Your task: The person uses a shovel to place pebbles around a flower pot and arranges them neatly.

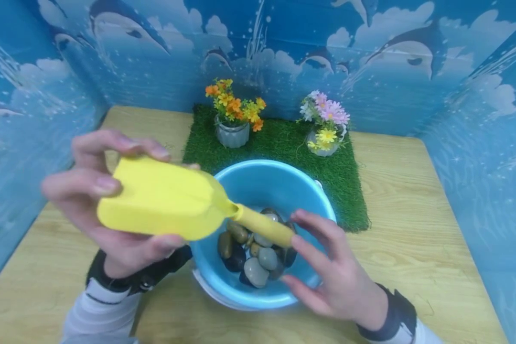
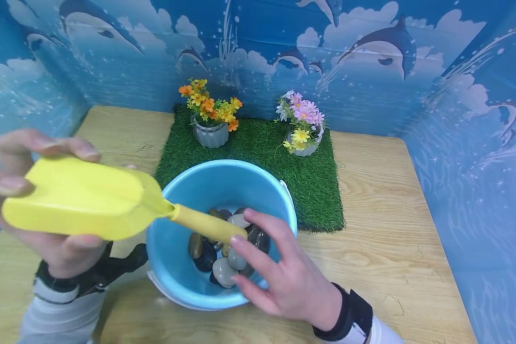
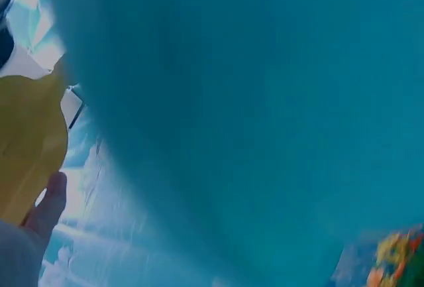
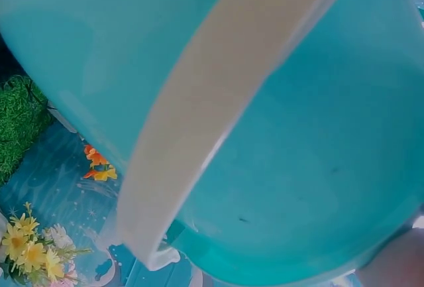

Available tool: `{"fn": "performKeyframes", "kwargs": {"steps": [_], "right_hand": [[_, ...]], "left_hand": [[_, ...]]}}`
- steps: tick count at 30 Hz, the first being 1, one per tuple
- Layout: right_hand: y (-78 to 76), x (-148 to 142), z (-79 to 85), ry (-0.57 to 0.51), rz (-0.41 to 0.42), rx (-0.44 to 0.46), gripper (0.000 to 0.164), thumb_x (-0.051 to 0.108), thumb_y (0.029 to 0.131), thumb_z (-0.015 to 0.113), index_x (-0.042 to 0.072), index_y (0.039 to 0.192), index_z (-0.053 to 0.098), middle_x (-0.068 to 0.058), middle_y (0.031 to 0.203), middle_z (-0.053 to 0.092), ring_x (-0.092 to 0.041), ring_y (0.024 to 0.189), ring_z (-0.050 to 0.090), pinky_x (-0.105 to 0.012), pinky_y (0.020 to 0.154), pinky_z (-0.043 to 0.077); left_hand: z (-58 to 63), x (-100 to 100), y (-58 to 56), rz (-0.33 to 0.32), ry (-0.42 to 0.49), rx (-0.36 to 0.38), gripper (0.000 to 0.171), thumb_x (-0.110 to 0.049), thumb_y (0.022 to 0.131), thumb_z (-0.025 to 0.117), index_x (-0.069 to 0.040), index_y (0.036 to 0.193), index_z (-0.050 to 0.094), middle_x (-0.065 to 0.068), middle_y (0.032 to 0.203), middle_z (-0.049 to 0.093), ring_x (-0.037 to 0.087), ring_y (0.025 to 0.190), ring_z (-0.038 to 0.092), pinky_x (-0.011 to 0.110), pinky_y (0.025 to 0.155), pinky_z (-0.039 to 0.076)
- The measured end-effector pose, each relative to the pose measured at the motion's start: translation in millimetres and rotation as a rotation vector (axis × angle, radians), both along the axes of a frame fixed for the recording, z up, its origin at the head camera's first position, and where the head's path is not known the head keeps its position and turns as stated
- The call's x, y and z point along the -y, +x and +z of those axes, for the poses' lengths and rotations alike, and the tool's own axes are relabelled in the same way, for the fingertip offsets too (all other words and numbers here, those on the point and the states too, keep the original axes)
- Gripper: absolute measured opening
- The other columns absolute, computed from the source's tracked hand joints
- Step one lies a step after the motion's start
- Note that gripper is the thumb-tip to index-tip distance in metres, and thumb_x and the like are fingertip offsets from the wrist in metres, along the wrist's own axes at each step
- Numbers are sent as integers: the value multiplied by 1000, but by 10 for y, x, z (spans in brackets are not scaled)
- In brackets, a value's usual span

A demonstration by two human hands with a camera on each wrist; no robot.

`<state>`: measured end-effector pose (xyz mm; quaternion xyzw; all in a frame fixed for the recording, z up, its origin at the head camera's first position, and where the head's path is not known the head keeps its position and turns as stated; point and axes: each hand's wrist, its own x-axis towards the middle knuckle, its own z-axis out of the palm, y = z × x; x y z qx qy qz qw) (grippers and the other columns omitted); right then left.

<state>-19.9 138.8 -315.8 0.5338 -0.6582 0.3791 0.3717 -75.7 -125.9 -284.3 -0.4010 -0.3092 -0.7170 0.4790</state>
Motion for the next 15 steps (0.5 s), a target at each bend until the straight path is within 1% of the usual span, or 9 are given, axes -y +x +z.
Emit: {"fn": "performKeyframes", "kwargs": {"steps": [3, 4, 8, 10, 12, 15], "right_hand": [[-10, -14, -23, -27, 26, 9, 63, 22, 95, 65, -5, 145, 38, -37, 138, 36, -39, 123, 51, -39, 104, 44], [-11, -23, -27, -27, 31, 12, 64, 21, 95, 65, -5, 146, 37, -37, 137, 37, -38, 119, 53, -39, 102, 46], [4, -42, -36, 21, 27, 10, 63, 20, 95, 64, -6, 145, 36, -34, 127, 49, -37, 103, 61, -35, 93, 52], [16, -47, -38, 50, 38, 16, 61, 19, 96, 63, -8, 144, 36, -31, 119, 54, -36, 96, 63, -33, 89, 54], [29, -52, -38, 71, 44, 19, 58, 17, 97, 61, -9, 143, 37, -28, 112, 58, -35, 91, 65, -31, 86, 55], [27, -43, -38, 62, 73, 19, 55, 14, 98, 59, -10, 142, 38, -25, 103, 60, -31, 82, 66, -29, 76, 57]], "left_hand": [[-52, -162, 95, -3, -40, -53, 77, -24, 45, 99, -1, 92, 44, 33, 99, 44, 43, 83, 56, 45, 72, 56], [-75, -214, 118, -1, -48, -78, 76, -25, 46, 99, -1, 92, 45, 33, 98, 43, 43, 82, 56, 45, 71, 57], [-156, -367, 205, 6, -109, -160, 71, -29, 53, 98, -2, 92, 45, 30, 96, 42, 42, 81, 55, 47, 65, 58], [-189, -418, 240, -4, -136, -181, 71, -29, 55, 98, -3, 93, 45, 29, 97, 41, 42, 82, 55, 48, 63, 58], [-219, -447, 251, -15, -158, -197, 71, -29, 56, 98, -3, 94, 44, 29, 98, 41, 42, 84, 54, 48, 63, 58], [-271, -474, 253, -19, -159, -205, 73, -30, 56, 98, -4, 98, 44, 28, 98, 41, 41, 86, 54, 49, 63, 58]]}}
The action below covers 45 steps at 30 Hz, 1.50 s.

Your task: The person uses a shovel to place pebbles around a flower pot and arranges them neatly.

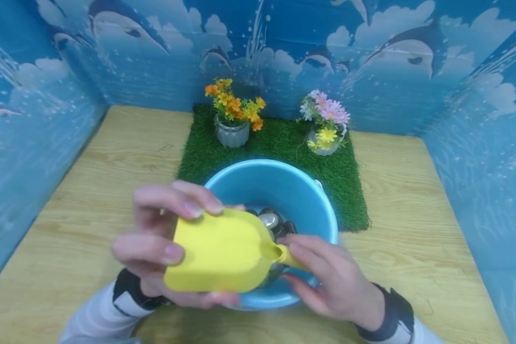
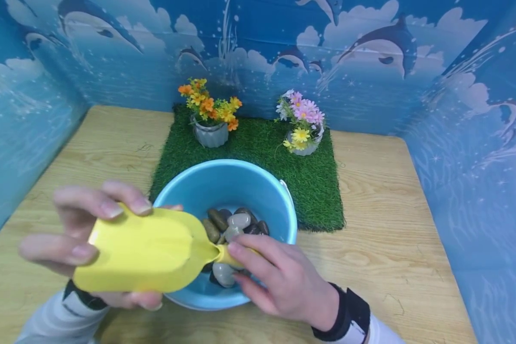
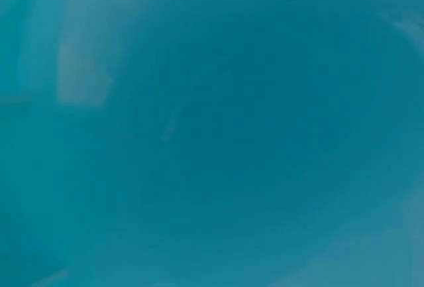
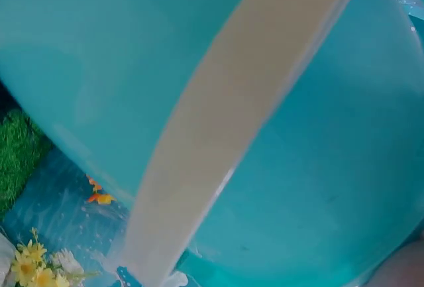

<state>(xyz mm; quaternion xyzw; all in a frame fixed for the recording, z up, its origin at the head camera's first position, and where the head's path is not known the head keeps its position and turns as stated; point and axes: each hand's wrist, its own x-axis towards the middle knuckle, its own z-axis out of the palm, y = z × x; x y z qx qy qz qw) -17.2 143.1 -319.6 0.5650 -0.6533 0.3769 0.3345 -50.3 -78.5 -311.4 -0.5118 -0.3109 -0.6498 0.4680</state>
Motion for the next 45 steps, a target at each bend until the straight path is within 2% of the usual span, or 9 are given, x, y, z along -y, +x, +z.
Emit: {"fn": "performKeyframes", "kwargs": {"steps": [4, 9, 16, 19, 20, 25, 33, 39, 45], "right_hand": [[-12, 39, -4, -47, 18, -23, 50, 10, 98, 58, -11, 140, 41, -22, 91, 61, -24, 72, 64, -25, 64, 55], [-7, 72, -16, -86, -9, -49, 41, 5, 97, 54, -12, 134, 47, -19, 84, 60, -20, 66, 61, -22, 59, 52], [-7, 109, -11, -110, -41, -75, 40, 3, 98, 51, -11, 134, 47, -16, 80, 58, -17, 62, 58, -19, 56, 50], [-7, 116, -13, -115, -48, -84, 40, 3, 98, 51, -11, 135, 47, -15, 80, 57, -16, 62, 58, -19, 55, 50], [-6, 116, -15, -115, -49, -85, 40, 3, 98, 51, -11, 135, 47, -16, 80, 57, -16, 62, 58, -19, 55, 50], [2, 108, -32, -111, -56, -86, 38, 3, 97, 50, -12, 133, 47, -16, 80, 57, -17, 62, 58, -20, 55, 51], [-4, 101, -32, -104, -69, -86, 38, 4, 98, 51, -12, 132, 48, -17, 81, 58, -20, 64, 59, -22, 56, 51], [0, 91, -20, -78, -79, -71, 39, 5, 99, 51, -11, 134, 47, -17, 83, 59, -21, 65, 60, -23, 56, 52], [7, 84, -22, -70, -91, -68, 38, 6, 99, 51, -11, 133, 48, -17, 83, 58, -20, 65, 60, -22, 56, 51]], "left_hand": [[-6, -19, 16, 15, 9, -19, 74, -29, 57, 98, -4, 99, 41, 25, 96, 41, 39, 83, 55, 48, 60, 58], [12, -14, 34, 18, -6, -48, 71, -29, 64, 95, -5, 100, 39, 25, 95, 42, 37, 82, 55, 45, 64, 59], [-96, 143, 24, 4, -72, -23, 95, -44, 48, 98, -3, 112, 41, 35, 111, 44, 49, 100, 56, 56, 80, 55], [-59, 182, 9, -30, -67, -25, 94, -44, 53, 97, 0, 116, 42, 37, 117, 44, 50, 108, 54, 57, 87, 52], [-43, 185, 9, -29, -69, -20, 89, -43, 59, 95, 0, 117, 43, 36, 118, 44, 48, 110, 54, 55, 90, 51], [-79, 304, -44, 39, -79, -9, 70, -38, 75, 86, 6, 114, 47, 36, 117, 46, 46, 113, 52, 54, 98, 47], [-269, 502, -222, 310, -376, -22, 54, -47, 88, 69, 0, 110, 54, 32, 120, 53, 41, 118, 53, 50, 104, 40], [-332, 661, -254, 301, -605, 46, 41, -45, 89, 68, -5, 98, 62, 33, 124, 51, 42, 121, 49, 50, 106, 36], [-386, 732, -302, 303, -727, 102, 47, -44, 90, 69, 0, 103, 68, 32, 126, 52, 43, 120, 48, 46, 105, 38]]}}
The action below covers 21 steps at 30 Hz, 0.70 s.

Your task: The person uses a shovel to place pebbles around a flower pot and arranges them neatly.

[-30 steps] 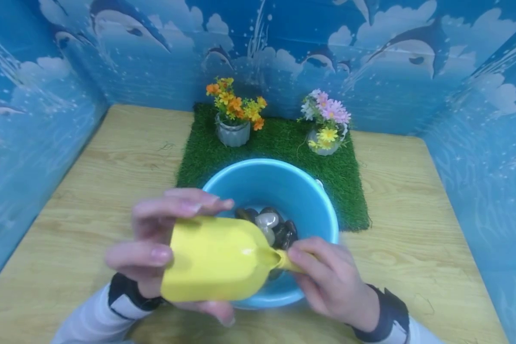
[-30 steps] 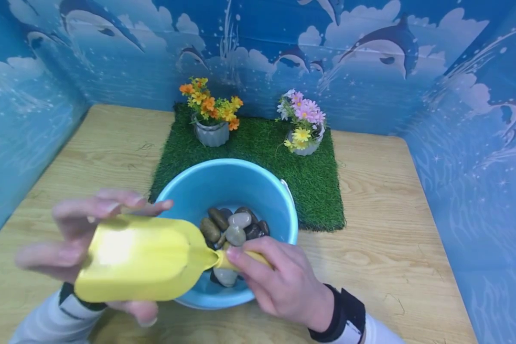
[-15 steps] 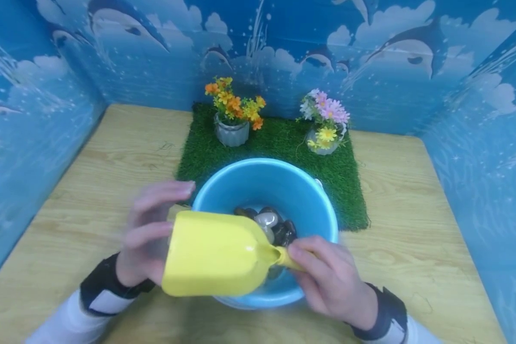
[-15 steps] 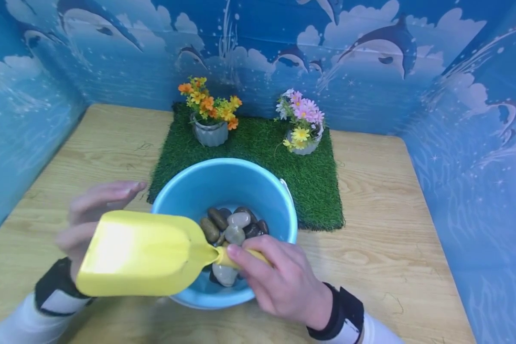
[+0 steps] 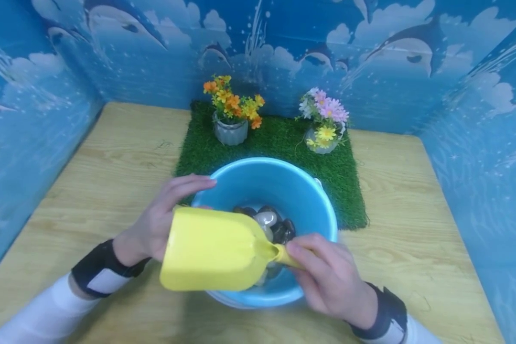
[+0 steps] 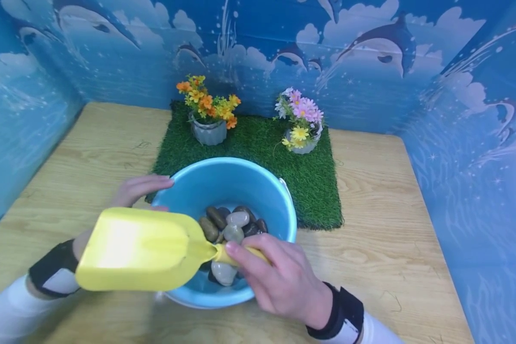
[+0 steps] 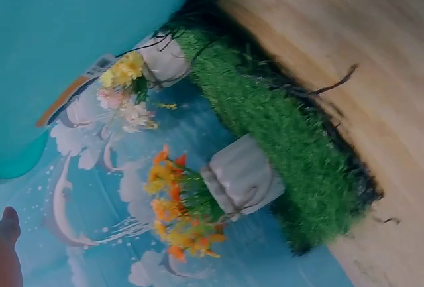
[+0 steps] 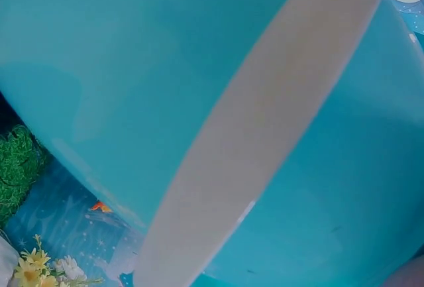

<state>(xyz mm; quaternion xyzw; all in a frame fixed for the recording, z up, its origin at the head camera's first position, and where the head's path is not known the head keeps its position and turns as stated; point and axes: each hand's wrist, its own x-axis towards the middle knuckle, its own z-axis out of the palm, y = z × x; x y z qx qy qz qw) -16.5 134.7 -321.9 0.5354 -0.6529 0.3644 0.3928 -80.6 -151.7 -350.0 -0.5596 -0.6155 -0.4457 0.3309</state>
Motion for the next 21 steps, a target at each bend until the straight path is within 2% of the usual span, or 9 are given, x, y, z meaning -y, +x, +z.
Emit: {"fn": "performKeyframes", "kwargs": {"steps": [3, 5, 7, 12, 14, 17, 21], "right_hand": [[1, 13, -1, -3, -1, 2, 39, 6, 100, 51, -11, 134, 48, -17, 82, 58, -20, 65, 60, -21, 56, 51], [-1, 23, 1, -4, 5, 2, 39, 6, 100, 51, -11, 134, 47, -17, 82, 58, -19, 65, 60, -20, 56, 51], [-2, 31, 4, -5, 8, 0, 39, 6, 100, 51, -11, 135, 47, -17, 82, 58, -19, 64, 59, -20, 56, 51], [-1, 38, 15, -2, 0, -7, 38, 7, 100, 51, -11, 134, 48, -18, 83, 58, -19, 65, 59, -20, 56, 51], [-3, 38, 22, 2, -7, -10, 39, 8, 101, 52, -11, 134, 48, -18, 84, 58, -19, 65, 59, -20, 56, 50], [-3, 33, 35, 11, -15, -11, 39, 10, 102, 52, -11, 135, 49, -19, 85, 58, -20, 66, 59, -21, 57, 50], [21, 32, 41, 3, -46, -2, 37, 12, 102, 52, -12, 130, 53, -21, 87, 60, -23, 69, 58, -24, 59, 50]], "left_hand": [[-39, -12, 13, -28, 2, 81, 55, -44, 88, 71, 6, 111, 63, 30, 126, 53, 40, 122, 47, 43, 105, 38], [-108, -19, 23, -37, 26, 134, 60, -44, 89, 71, 8, 116, 60, 27, 124, 56, 37, 123, 46, 42, 105, 38], [-198, -22, 33, -68, 51, 218, 62, -41, 90, 71, 10, 121, 55, 23, 123, 56, 34, 126, 43, 41, 105, 37], [-343, -55, 46, -57, 107, 336, 52, -36, 91, 72, 8, 114, 57, 16, 119, 54, 27, 128, 37, 40, 103, 35], [-354, -90, 36, -43, 144, 324, 49, -37, 91, 72, 8, 107, 58, 16, 114, 54, 26, 127, 39, 41, 107, 33], [-331, -174, -14, -45, 205, 211, 36, -32, 96, 66, 2, 88, 58, 16, 96, 55, 28, 116, 47, 47, 111, 31], [-251, -263, -73, -67, 235, 64, 39, -25, 101, 57, -7, 67, 50, 12, 75, 49, 31, 92, 49, 54, 110, 31]]}}
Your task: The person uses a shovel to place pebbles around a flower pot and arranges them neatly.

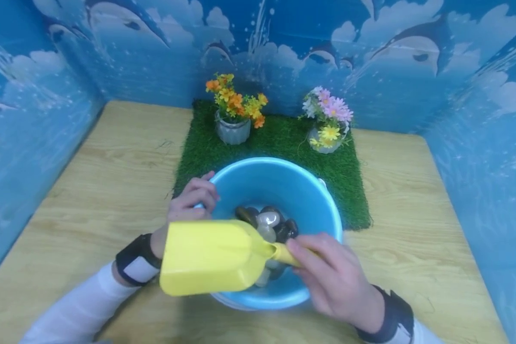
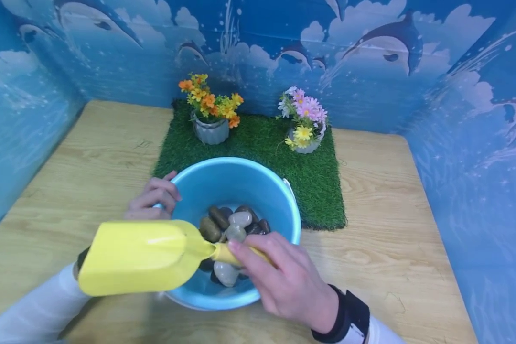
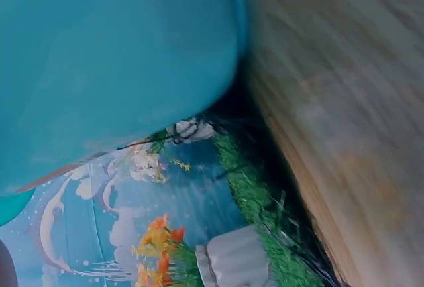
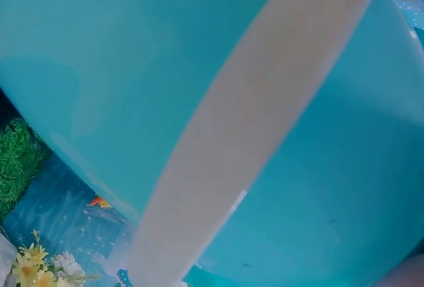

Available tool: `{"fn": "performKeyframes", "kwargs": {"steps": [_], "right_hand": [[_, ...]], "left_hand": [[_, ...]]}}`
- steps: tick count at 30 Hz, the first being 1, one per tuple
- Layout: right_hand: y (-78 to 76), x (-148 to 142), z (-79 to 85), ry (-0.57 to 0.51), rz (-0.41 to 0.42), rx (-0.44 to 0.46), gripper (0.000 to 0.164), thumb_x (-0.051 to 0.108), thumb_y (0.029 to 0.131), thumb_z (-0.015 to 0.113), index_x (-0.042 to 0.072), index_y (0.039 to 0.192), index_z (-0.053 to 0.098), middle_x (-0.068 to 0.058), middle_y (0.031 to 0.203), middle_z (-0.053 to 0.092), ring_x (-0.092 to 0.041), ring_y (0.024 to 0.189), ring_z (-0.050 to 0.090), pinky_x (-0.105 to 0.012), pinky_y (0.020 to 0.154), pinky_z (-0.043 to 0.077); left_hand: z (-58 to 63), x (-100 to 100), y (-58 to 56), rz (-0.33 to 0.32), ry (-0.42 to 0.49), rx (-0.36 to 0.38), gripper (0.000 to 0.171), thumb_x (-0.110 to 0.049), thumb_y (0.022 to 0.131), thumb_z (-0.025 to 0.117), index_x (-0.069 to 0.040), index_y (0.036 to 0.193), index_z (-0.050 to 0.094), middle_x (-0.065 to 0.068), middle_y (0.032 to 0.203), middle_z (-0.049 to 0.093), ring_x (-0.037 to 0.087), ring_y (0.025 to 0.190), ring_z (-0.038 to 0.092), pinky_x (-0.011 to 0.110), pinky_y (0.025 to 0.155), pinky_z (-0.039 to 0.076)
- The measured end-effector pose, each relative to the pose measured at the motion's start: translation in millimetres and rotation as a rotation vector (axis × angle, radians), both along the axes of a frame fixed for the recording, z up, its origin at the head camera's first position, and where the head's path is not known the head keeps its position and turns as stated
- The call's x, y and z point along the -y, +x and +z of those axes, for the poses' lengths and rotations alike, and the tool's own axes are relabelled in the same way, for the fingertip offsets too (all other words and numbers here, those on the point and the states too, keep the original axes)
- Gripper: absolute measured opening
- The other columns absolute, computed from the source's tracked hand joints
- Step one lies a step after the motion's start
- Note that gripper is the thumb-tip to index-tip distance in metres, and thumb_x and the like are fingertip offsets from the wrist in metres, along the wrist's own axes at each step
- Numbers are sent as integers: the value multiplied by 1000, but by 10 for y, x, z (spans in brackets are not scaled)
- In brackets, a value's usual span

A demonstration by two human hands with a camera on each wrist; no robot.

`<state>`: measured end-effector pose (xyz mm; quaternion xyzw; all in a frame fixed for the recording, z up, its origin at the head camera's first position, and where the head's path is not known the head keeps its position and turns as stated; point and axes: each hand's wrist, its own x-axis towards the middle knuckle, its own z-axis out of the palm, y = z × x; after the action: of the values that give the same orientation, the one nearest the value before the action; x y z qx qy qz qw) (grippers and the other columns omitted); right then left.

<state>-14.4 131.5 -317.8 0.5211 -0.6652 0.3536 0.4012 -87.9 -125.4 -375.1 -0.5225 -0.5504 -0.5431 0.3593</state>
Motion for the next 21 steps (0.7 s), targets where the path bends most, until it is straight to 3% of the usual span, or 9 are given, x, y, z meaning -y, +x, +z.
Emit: {"fn": "performKeyframes", "kwargs": {"steps": [8, 12, 16, 21], "right_hand": [[52, 36, 1, -79, -156, -18, 34, 17, 103, 52, -12, 118, 60, -20, 87, 58, -26, 71, 51, -30, 62, 42], [43, 10, 40, -66, -298, -31, 33, 19, 105, 48, -10, 104, 64, -18, 84, 62, -27, 71, 48, -32, 66, 38], [9, -103, 112, -18, -424, 11, 36, 19, 106, 43, -10, 100, 63, -19, 88, 65, -31, 73, 53, -36, 69, 42], [-46, -300, 209, 118, -509, 109, 36, 20, 106, 43, -11, 109, 62, -22, 93, 63, -36, 76, 56, -38, 65, 47]], "left_hand": [[90, -51, -41, -40, -9, -53, 44, -25, 103, 50, -9, 61, 48, 9, 71, 49, 31, 84, 49, 51, 110, 33], [81, -93, -83, -46, 33, -77, 53, -39, 104, 44, -11, 60, 46, 9, 68, 48, 32, 80, 48, 51, 107, 35], [65, -104, -94, -35, 58, -69, 56, -46, 101, 42, -13, 57, 43, 8, 65, 47, 33, 77, 47, 50, 104, 36], [53, -101, -82, -14, 60, -55, 54, -45, 99, 43, -13, 56, 42, 7, 64, 46, 32, 76, 46, 49, 103, 36]]}}
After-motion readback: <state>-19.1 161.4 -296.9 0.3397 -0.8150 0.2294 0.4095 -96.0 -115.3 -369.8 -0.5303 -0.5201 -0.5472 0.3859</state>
